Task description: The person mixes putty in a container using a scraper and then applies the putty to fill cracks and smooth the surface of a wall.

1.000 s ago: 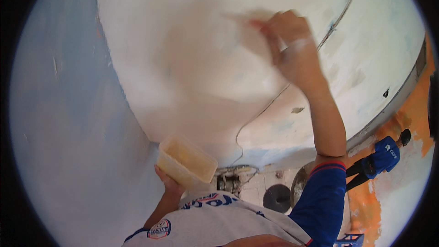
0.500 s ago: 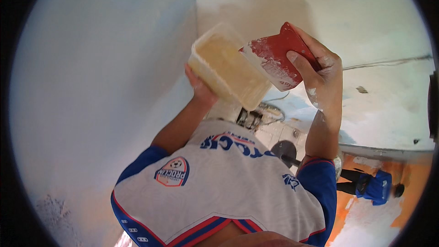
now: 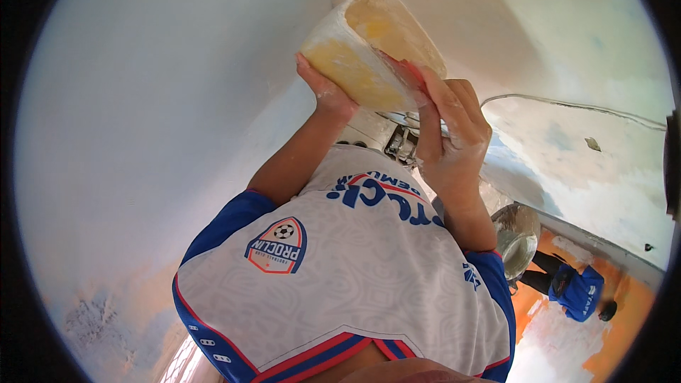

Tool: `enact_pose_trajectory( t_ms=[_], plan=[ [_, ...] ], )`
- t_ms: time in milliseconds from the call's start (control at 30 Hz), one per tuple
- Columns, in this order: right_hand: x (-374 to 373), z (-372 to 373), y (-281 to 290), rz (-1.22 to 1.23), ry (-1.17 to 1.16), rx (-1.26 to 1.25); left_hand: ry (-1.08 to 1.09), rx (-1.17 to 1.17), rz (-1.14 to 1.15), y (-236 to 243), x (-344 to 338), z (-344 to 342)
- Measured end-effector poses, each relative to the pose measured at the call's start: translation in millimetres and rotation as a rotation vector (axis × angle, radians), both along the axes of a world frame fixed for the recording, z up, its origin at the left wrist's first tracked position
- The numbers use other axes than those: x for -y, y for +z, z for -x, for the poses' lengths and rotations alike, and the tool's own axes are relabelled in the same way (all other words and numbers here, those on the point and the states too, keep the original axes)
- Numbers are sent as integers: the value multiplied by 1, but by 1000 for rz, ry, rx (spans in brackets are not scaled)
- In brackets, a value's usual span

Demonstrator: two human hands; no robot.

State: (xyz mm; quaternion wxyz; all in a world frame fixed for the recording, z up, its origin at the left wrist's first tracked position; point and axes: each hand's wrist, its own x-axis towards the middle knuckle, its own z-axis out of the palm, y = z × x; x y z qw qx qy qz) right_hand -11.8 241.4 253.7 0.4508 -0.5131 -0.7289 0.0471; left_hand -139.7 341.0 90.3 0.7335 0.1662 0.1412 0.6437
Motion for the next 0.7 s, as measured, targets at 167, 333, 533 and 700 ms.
enact_pose_trajectory(
  t_ms=[167,333,533,700],
  plan=[
    [5,-10,-2,-106,-15,-11,-19,32,29,-7,-5,-2],
    [-5,-17,1,-172,-74,-66,-48,102,22,-2,-7,-4],
    [11,-8,6,-92,29,129,-27,57,15,-4,-12,-7],
    [25,-19,11,-99,43,127,10,33,76,1,-14,-4]
  ],
)
